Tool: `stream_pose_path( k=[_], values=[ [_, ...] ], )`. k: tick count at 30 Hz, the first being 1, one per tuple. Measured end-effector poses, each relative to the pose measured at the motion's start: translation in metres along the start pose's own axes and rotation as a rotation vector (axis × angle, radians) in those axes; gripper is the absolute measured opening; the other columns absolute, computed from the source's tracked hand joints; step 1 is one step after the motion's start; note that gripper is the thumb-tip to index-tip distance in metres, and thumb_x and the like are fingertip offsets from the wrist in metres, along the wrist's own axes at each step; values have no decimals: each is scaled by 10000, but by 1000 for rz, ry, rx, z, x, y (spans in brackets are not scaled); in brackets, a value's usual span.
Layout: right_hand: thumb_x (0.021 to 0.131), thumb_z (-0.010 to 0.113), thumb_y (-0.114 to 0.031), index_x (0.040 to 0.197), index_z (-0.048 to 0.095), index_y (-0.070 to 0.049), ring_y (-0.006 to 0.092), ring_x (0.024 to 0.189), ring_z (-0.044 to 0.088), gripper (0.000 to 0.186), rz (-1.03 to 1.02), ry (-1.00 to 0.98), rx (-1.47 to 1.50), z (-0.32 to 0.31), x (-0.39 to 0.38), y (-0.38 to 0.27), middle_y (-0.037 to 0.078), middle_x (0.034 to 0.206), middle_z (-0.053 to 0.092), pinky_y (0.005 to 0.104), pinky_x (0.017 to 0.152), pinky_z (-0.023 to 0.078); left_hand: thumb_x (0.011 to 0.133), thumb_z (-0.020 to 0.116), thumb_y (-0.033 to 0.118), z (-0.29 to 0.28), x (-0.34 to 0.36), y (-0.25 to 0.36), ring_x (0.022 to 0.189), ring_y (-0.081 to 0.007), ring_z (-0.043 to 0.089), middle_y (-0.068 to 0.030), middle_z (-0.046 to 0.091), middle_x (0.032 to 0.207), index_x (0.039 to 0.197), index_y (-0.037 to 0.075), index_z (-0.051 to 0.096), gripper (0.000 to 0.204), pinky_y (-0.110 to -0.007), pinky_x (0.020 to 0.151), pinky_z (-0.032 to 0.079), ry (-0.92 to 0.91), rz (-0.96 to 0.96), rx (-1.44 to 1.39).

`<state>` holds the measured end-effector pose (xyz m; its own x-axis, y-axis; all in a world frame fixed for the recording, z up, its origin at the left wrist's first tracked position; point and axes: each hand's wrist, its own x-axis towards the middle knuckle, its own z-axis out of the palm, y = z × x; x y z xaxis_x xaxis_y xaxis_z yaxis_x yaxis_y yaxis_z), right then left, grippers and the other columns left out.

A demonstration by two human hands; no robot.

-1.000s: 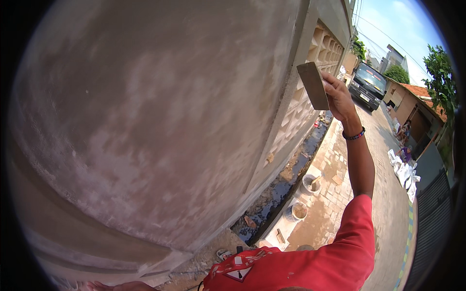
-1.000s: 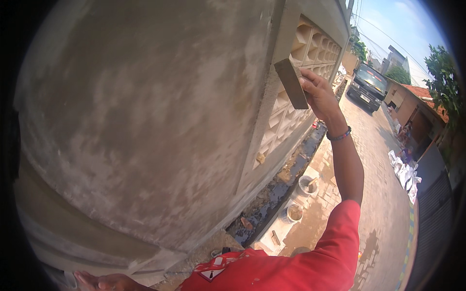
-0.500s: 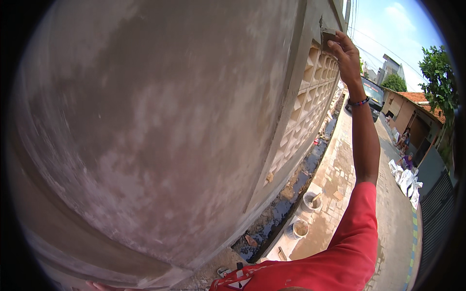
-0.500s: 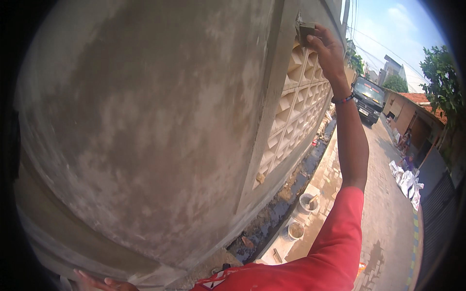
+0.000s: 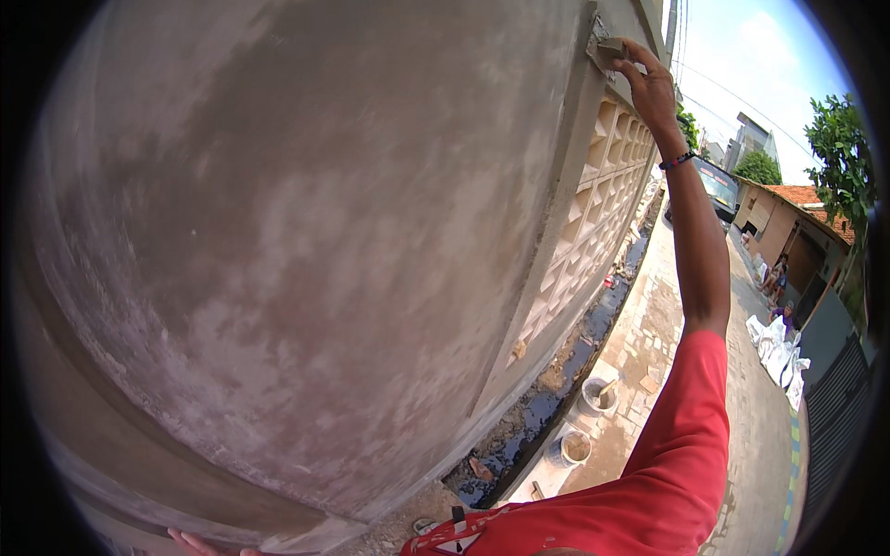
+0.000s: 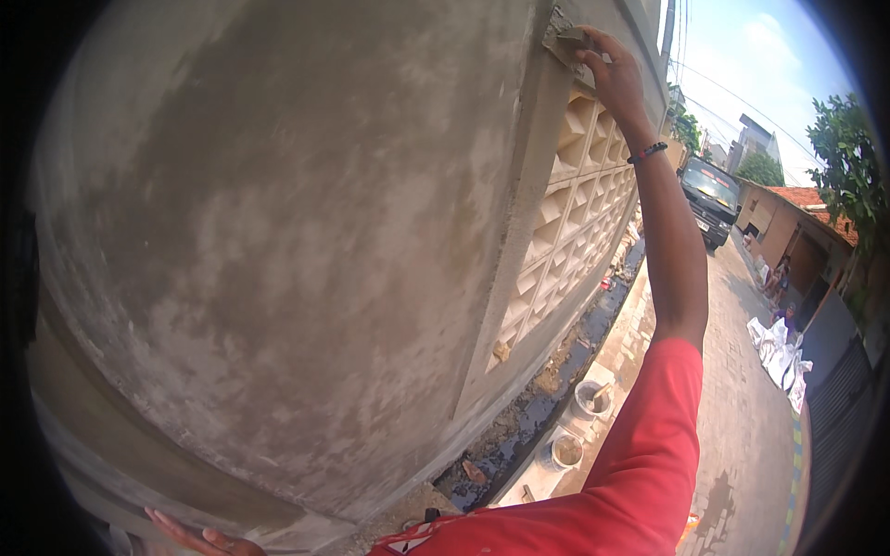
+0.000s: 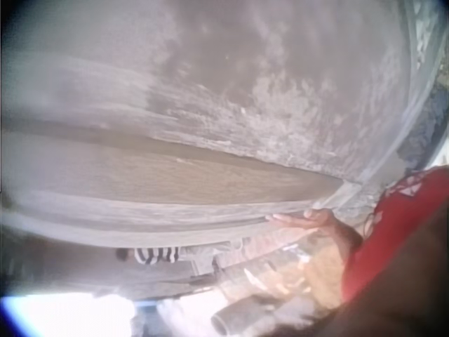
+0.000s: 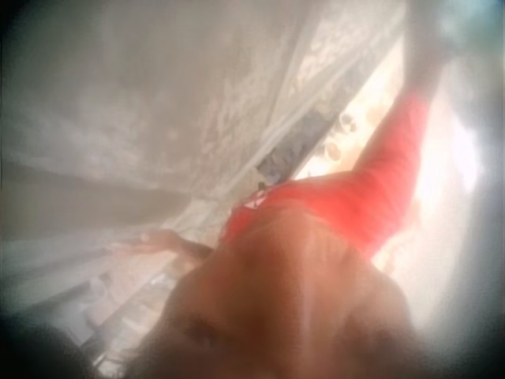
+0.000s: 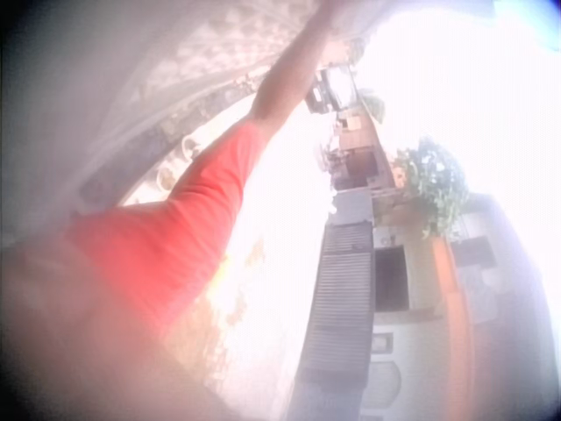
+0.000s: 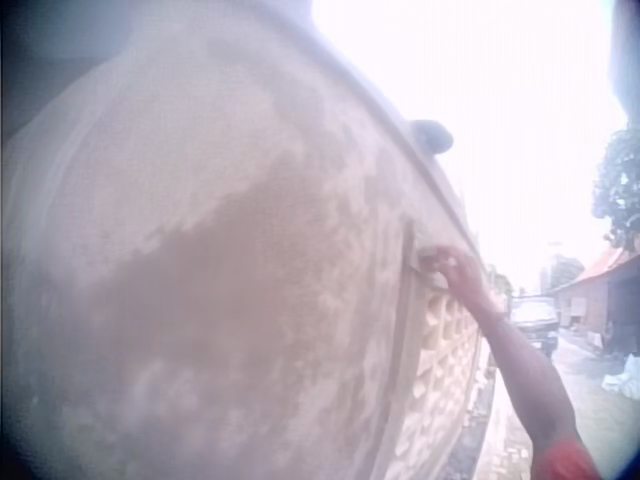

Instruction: The person applies plaster to a decorative concrete wall using a trowel and a bucket of plaster. They repeatedly scoop plaster from the bucket and smooth it onto the wall surface, working along the edges of a lattice pattern.

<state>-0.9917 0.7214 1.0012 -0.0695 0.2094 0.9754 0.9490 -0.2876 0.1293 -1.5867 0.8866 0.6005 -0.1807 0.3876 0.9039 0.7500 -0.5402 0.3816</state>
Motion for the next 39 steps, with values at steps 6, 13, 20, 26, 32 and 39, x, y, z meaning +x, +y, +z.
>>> stream_pose_path(
  k=[6, 13, 20, 26, 32, 39],
  values=[
    [891, 638, -138, 1263, 620, -92, 203, 971, 628, 375, 78, 82, -152, -36, -41, 19, 89, 1117, 685, 349, 898, 482, 1039, 254, 406, 2, -2, -2, 1388, -434, 287, -287, 274, 1504, 1456, -71, 268, 633, -533, 1147, 237, -9, -15, -16],
    [892, 578, -53, 1273, 592, -112, 268, 913, 552, 386, -411, -81, -613, -55, 12, -85, 84, 1007, 654, 398, 840, 468, 1037, 259, 432, 10, -4, -4, 1388, -436, 287, -283, 277, 1504, 1456, -61, 280, 648, -539, 1141, 240, -23, -20, -43],
    [887, 592, -33, 1242, 608, -108, 248, 873, 535, 363, -428, -242, -898, -38, 38, -90, 62, 1009, 651, 370, 816, 472, 1036, 244, 448, 20, -8, -4, 1396, -432, 271, -271, 270, 1513, 1468, -37, 273, 650, -535, 1146, 236, -2, -48, -99],
    [772, 655, -25, 1143, 654, -99, 271, 895, 542, 378, -393, -457, -726, -27, -37, -125, 45, 956, 631, 360, 814, 480, 1036, 241, 434, 14, -14, -14, 1404, -407, 270, -267, 251, 1521, 1466, -29, 275, 633, -512, 1155, 251, -69, -33, 33],
    [899, 614, -50, 1204, 637, -68, 216, 878, 531, 306, -406, -244, -763, -48, 9, -119, 51, 1047, 670, 325, 807, 495, 1037, 247, 422, 22, -4, -6, 1395, -408, 294, -263, 274, 1513, 1455, -30, 299, 618, -506, 1154, 261, -17, 15, -95],
    [810, 566, 49, 914, 695, -72, 223, 956, 625, 205, -323, -372, -717, -34, 64, -133, 42, 900, 690, 447, 944, 385, 1036, 256, 412, 21, 2, 0, 1387, -418, 305, -262, 294, 1504, 1439, -39, 321, 608, -535, 1152, 247, -11, 12, -97]
  ],
)
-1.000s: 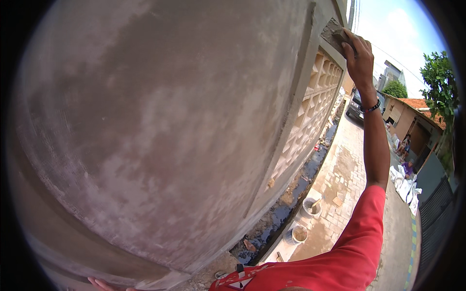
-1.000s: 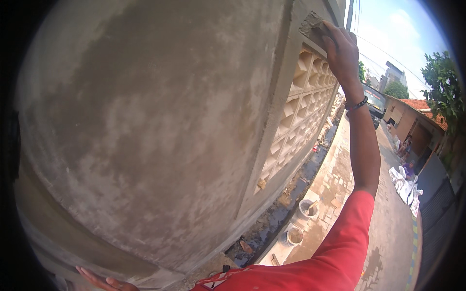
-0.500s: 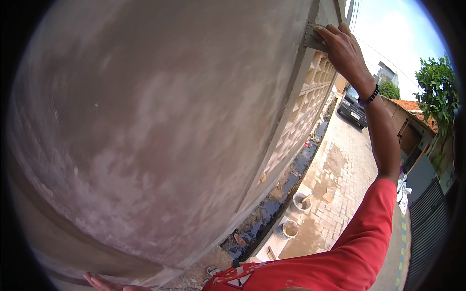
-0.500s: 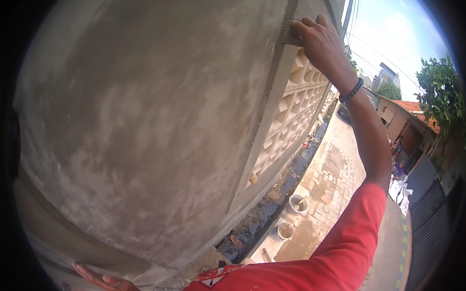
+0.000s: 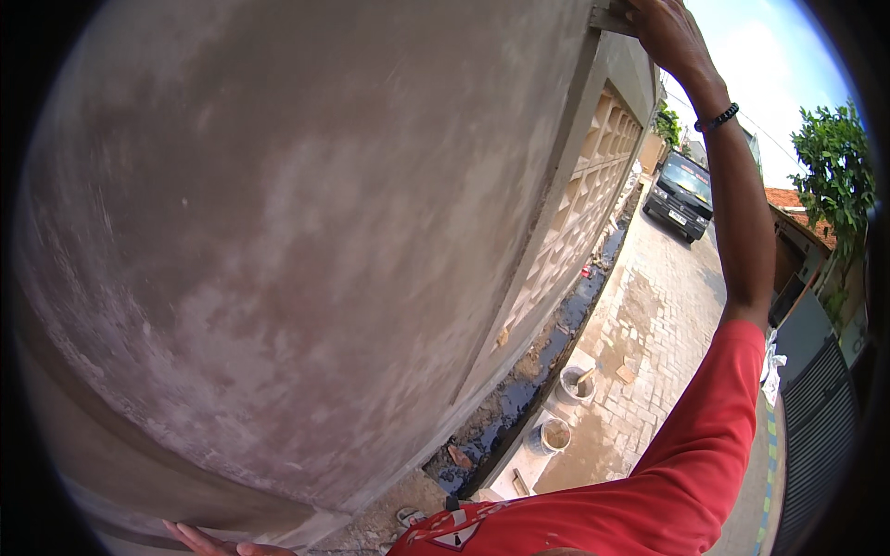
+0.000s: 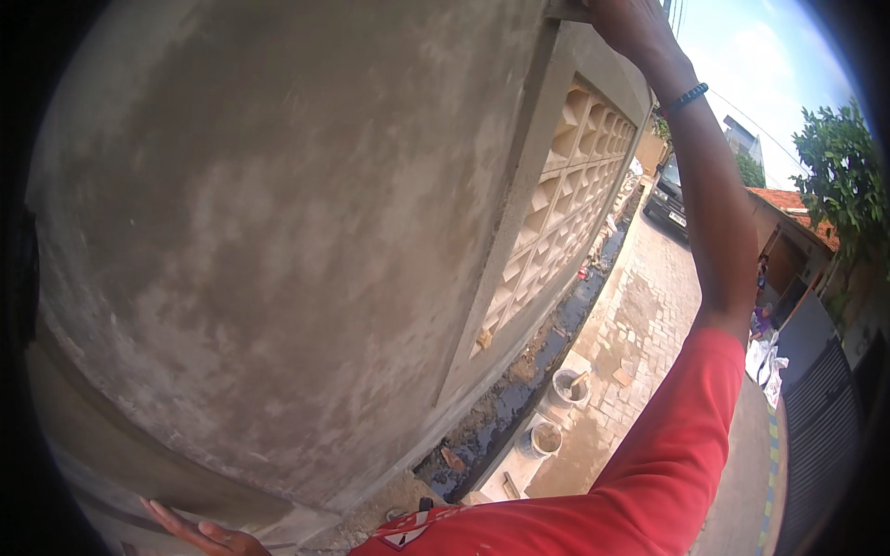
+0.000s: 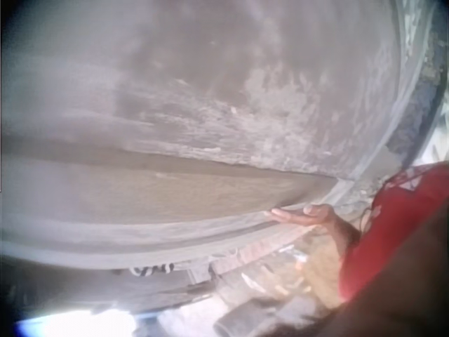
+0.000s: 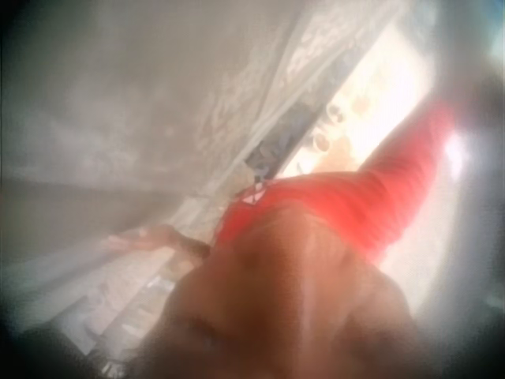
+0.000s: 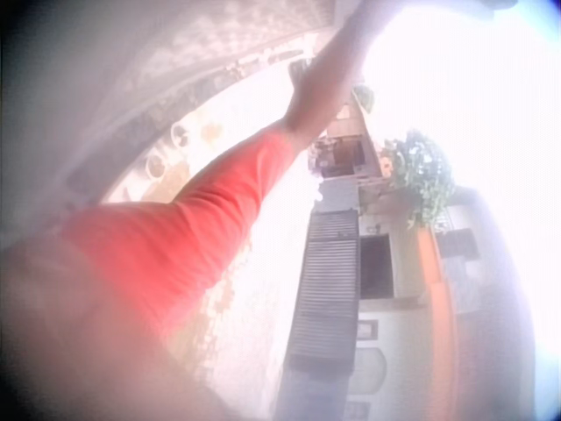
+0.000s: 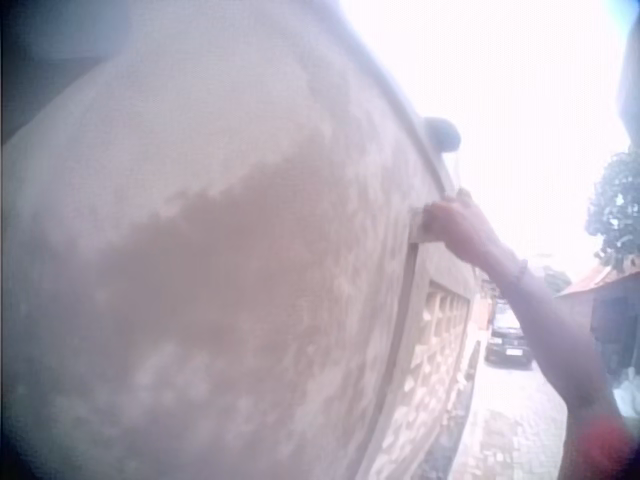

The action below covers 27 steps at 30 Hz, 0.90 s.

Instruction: The person applies plaster to a decorative concrete wall using a trowel and a bucket of plaster. They repeatedly scoop plaster from the bucket and smooth it onto the wall surface, working along the edges of a lattice pattern.

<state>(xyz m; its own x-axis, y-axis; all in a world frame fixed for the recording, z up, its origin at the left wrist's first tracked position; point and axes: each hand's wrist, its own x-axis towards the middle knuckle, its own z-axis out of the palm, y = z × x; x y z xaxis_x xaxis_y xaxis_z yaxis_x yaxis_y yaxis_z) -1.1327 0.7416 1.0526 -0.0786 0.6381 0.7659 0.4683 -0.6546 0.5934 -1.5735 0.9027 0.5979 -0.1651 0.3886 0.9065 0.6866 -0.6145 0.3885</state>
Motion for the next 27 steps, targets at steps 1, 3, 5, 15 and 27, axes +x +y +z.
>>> stream_pose_path(
  k=[1, 3, 5, 15, 27],
  values=[
    [822, 589, 23, 870, 693, -89, 205, 843, 635, 160, -117, 107, -60, 3, 2, 7, 22, 885, 685, 411, 884, 429, 1036, 256, 407, 0, 1, 1, 1389, -419, 300, -261, 290, 1507, 1438, -39, 322, 604, -539, 1152, 245, -2, -4, -2],
    [849, 593, -20, 861, 693, -107, 203, 774, 631, 133, -161, 58, 23, 5, 2, 9, 20, 860, 684, 383, 804, 461, 1036, 257, 396, -1, 0, 0, 1392, -421, 292, -260, 286, 1509, 1437, -38, 326, 594, -546, 1150, 243, -10, -11, -2],
    [875, 597, -71, 882, 697, -111, 188, 709, 619, 108, -177, -16, 2, 8, 1, 14, 20, 817, 675, 350, 720, 480, 1037, 258, 383, -2, -2, -2, 1393, -424, 286, -262, 283, 1510, 1436, -34, 330, 582, -554, 1146, 246, -21, -16, -2],
    [863, 617, -50, 1117, 673, -66, 269, 985, 596, 260, -24, -250, 99, 21, -112, -66, 91, 987, 696, 357, 840, 486, 1033, 260, 413, -4, 0, -3, 1386, -438, 292, -271, 302, 1497, 1425, -27, 356, 598, -579, 1137, 222, 0, -33, -8],
    [913, 593, -168, 1009, 692, -41, 120, 636, 565, 187, 382, 340, 1157, 70, -40, 58, 15, 676, 595, 295, 589, 487, 1033, 268, 415, -5, 3, 5, 1387, -411, 305, -256, 308, 1494, 1440, -15, 334, 596, -550, 1135, 243, -44, -65, -9]
  ],
)
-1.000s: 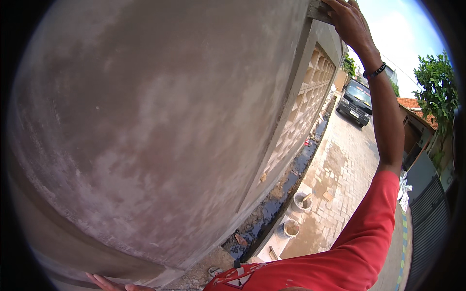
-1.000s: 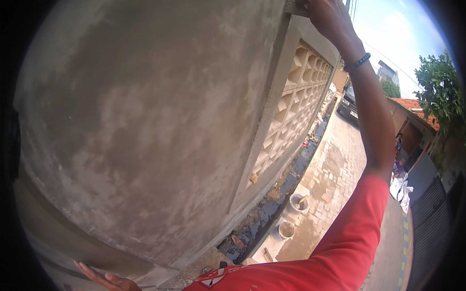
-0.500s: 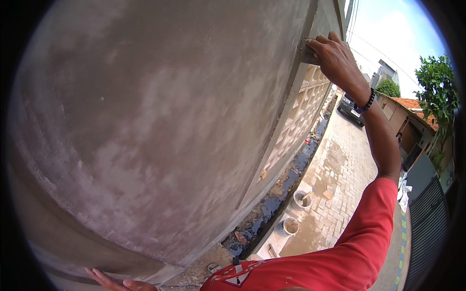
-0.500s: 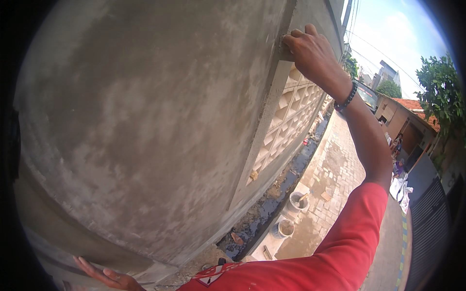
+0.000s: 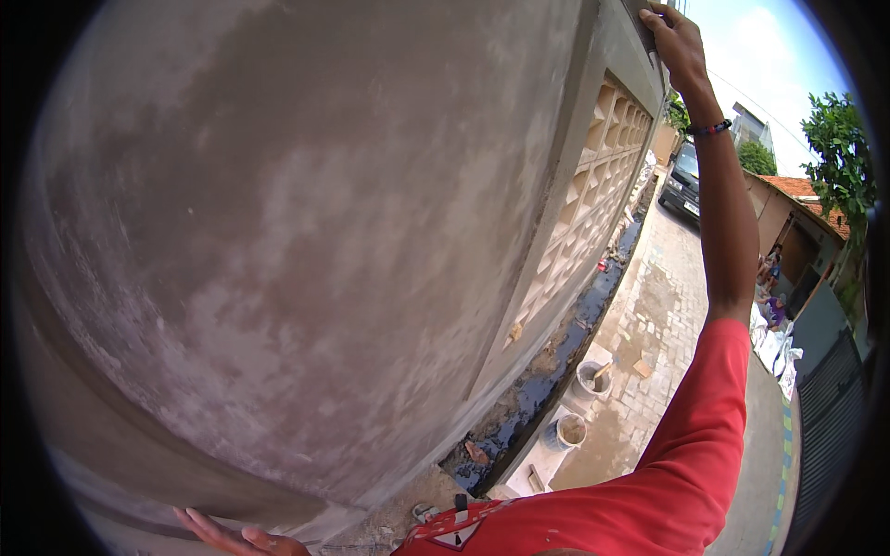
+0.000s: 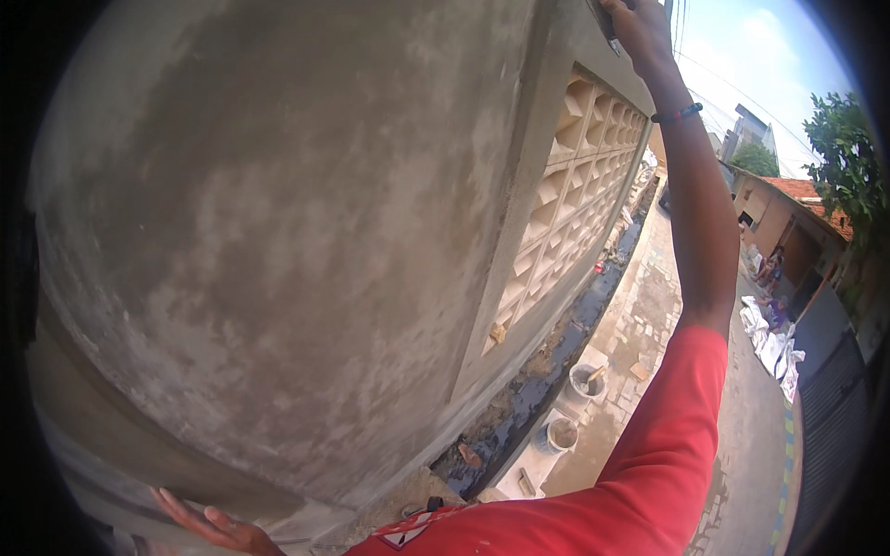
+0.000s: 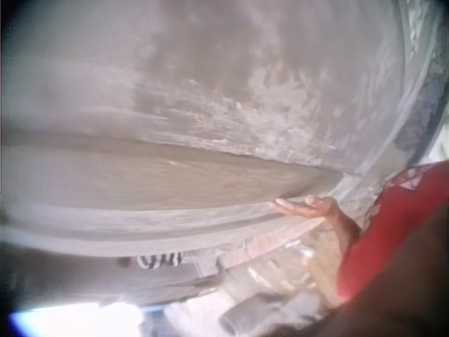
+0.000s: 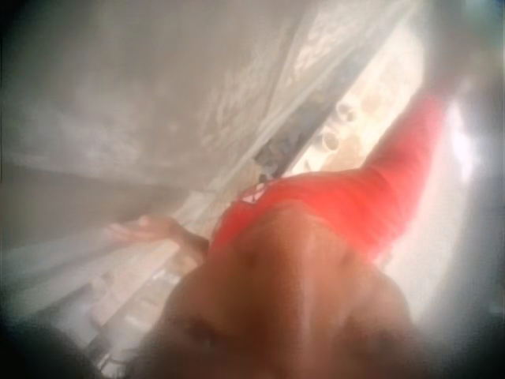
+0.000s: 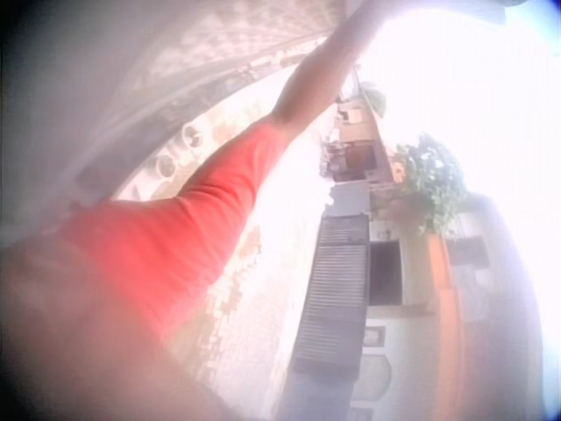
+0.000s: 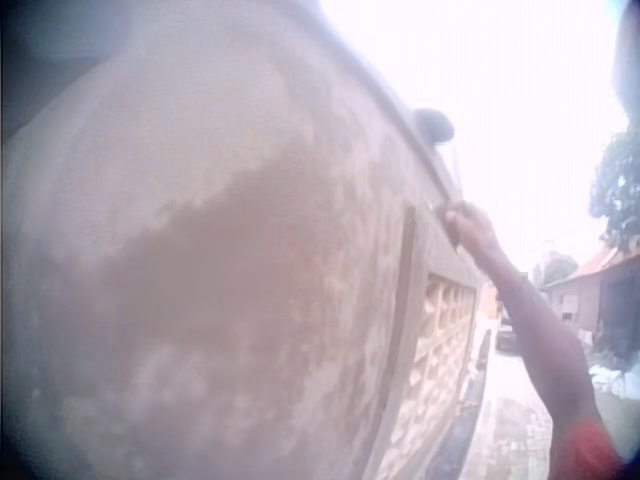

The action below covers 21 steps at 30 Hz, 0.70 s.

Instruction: The person applies plaster to a decorative concrete wall using a trowel and a bucket of plaster. They repeatedly scoop plaster from the bucket and smooth it onto the wall surface, working along the edges of a lattice pattern.

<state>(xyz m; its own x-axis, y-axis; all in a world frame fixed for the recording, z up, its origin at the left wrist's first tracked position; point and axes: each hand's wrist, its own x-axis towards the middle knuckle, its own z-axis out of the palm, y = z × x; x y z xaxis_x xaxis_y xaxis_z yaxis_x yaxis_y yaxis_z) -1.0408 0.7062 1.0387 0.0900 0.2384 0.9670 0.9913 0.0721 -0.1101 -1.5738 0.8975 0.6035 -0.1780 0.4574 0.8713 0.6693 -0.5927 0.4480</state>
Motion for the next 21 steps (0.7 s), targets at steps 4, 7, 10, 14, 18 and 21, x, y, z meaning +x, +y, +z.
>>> stream_pose_path(
  k=[4, 7, 10, 14, 18, 21],
  values=[
    [885, 584, -129, 1019, 687, -18, 149, 608, 572, 201, 104, -6, -52, 14, 2, 4, 47, 712, 621, 301, 562, 480, 1024, 240, 445, -3, -11, -9, 1403, -372, 291, -212, 291, 1510, 1467, 13, 301, 621, -506, 1142, 250, -71, -118, 27],
    [945, 592, -232, 1272, 571, 18, 150, 873, 649, 412, 142, -11, -473, 18, -28, 5, 129, 1022, 686, 294, 820, 517, 1018, 281, 451, -4, -13, -12, 1411, -371, 274, -209, 279, 1519, 1468, 17, 305, 626, -509, 1143, 248, -81, -132, 18],
    [942, 594, -193, 1254, 566, 38, 139, 874, 640, 390, 283, -92, -452, 30, -80, -3, 117, 1014, 681, 268, 771, 520, 1031, 285, 420, -3, -6, -7, 1387, -409, 304, -253, 308, 1496, 1438, -19, 341, 601, -547, 1135, 247, -31, -16, 31],
    [904, 617, -180, 1201, 609, 16, 124, 770, 627, 356, 348, -186, -170, 11, -105, -14, 105, 932, 677, 268, 670, 497, 1039, 286, 398, -1, -7, -11, 1371, -431, 326, -275, 338, 1476, 1423, -43, 357, 589, -564, 1131, 250, -9, 37, 91],
    [911, 606, -149, 1235, 592, -15, 135, 763, 627, 351, 72, -58, -211, -9, -58, -18, 79, 949, 674, 267, 678, 495, 1032, 299, 428, 5, -9, -11, 1372, -434, 324, -280, 346, 1469, 1421, -50, 356, 619, -561, 1127, 257, 27, 47, 88],
    [917, 613, -138, 1234, 616, -62, 183, 848, 604, 326, -381, -25, -811, -10, -18, -29, 63, 1038, 675, 296, 795, 499, 1025, 304, 450, 7, -12, -14, 1373, -435, 321, -278, 338, 1474, 1424, -49, 350, 640, -562, 1128, 254, 22, 31, 102]
  ],
)
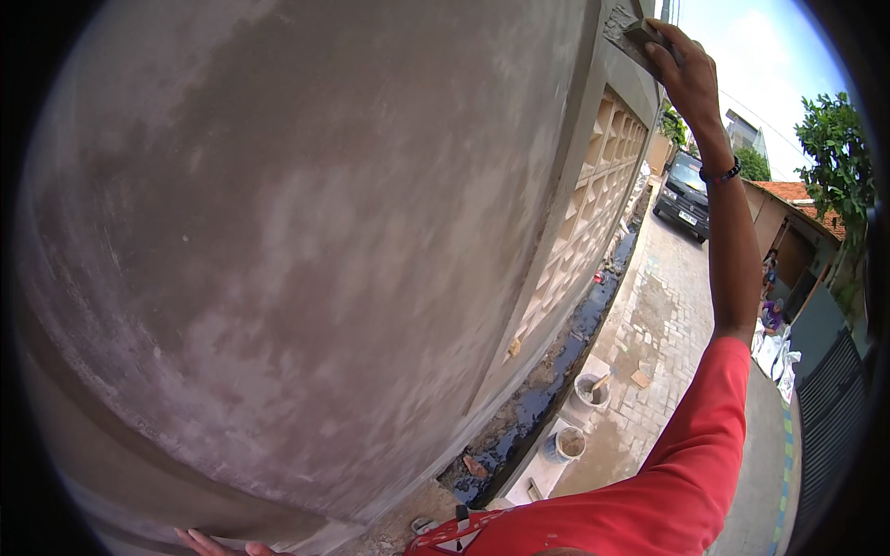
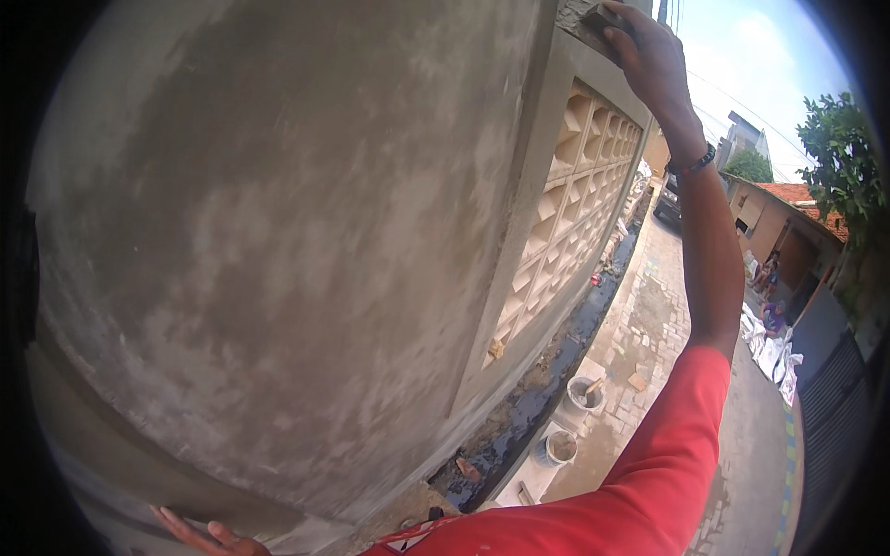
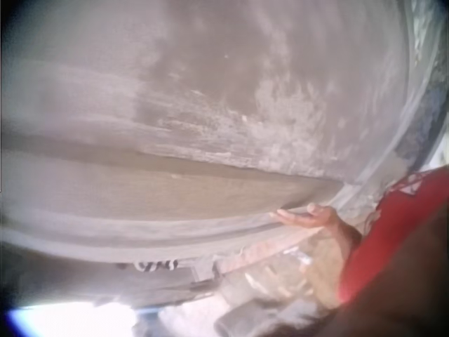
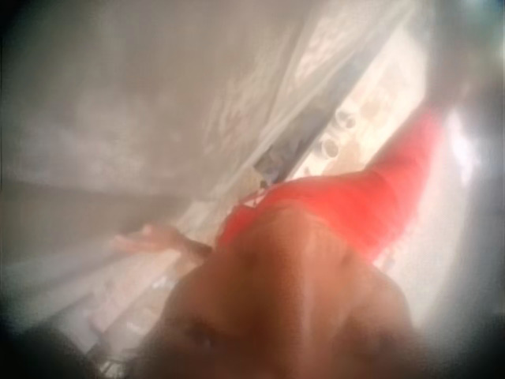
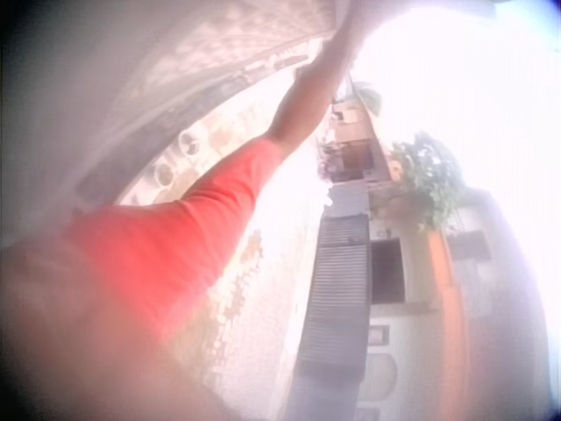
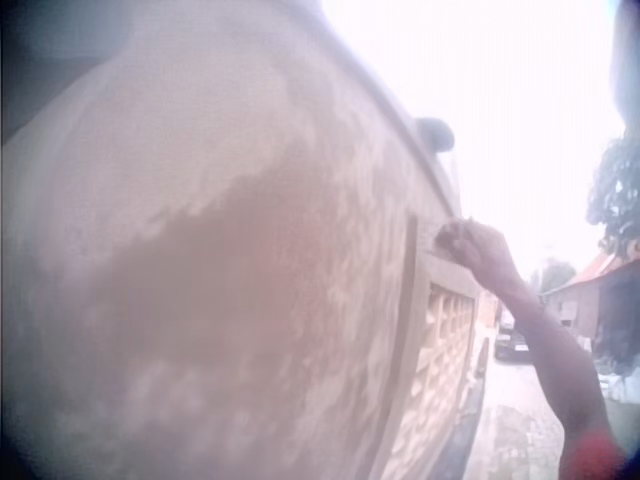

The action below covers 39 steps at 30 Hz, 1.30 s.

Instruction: The person applies plaster to a decorative concrete wall using a trowel and a bucket of plaster. They repeatedly scoop plaster from the bucket and smooth it onto the wall surface, working along the edges of a lattice pattern.

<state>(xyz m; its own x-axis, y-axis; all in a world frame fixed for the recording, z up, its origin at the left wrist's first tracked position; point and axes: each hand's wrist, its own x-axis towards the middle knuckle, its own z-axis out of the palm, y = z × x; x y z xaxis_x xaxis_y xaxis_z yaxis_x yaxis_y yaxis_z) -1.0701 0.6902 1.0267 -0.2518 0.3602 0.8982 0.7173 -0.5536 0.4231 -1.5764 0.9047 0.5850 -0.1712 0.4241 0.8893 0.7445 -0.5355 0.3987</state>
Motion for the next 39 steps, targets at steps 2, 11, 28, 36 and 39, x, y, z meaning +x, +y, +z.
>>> stream_pose_path(
  k=[2, 11, 28, 36, 39],
  values=[
    [900, 603, -114, 1152, 645, -58, 201, 810, 607, 262, -171, 26, -123, -4, 17, -8, 76, 984, 677, 311, 763, 499, 1022, 306, 463, -1, 2, 2, 1374, -434, 318, -273, 331, 1480, 1427, -47, 345, 653, -561, 1131, 251, 6, -5, -20],
    [809, 619, -23, 842, 705, -63, 259, 818, 668, 100, -91, -48, -15, 9, 48, -47, 90, 830, 705, 377, 803, 485, 1011, 329, 488, -2, 3, 1, 1390, -428, 292, -264, 298, 1502, 1435, -38, 335, 676, -560, 1122, 273, -18, -22, -26],
    [887, 635, -59, 1140, 675, -98, 205, 850, 542, 259, -265, -57, -468, -8, 20, -41, 47, 1058, 680, 326, 821, 515, 1010, 355, 471, -3, 16, 8, 1389, -436, 289, -268, 292, 1503, 1431, -15, 357, 643, -585, 1114, 270, -14, 32, -117],
    [810, 638, -86, 832, 687, -74, 222, 734, 631, 55, -258, -225, -329, 4, 34, -62, 66, 779, 682, 343, 724, 482, 1011, 354, 467, -11, 5, -5, 1389, -437, 288, -265, 289, 1507, 1432, -12, 360, 638, -580, 1122, 254, -63, 1, -71],
    [860, 625, -41, 1107, 678, -100, 221, 861, 551, 259, -253, -297, -495, 17, -11, -53, 46, 996, 665, 316, 772, 498, 1012, 353, 463, -7, 9, -4, 1389, -437, 289, -265, 286, 1509, 1433, -12, 358, 634, -581, 1122, 254, -72, 25, -91]
  ],
)
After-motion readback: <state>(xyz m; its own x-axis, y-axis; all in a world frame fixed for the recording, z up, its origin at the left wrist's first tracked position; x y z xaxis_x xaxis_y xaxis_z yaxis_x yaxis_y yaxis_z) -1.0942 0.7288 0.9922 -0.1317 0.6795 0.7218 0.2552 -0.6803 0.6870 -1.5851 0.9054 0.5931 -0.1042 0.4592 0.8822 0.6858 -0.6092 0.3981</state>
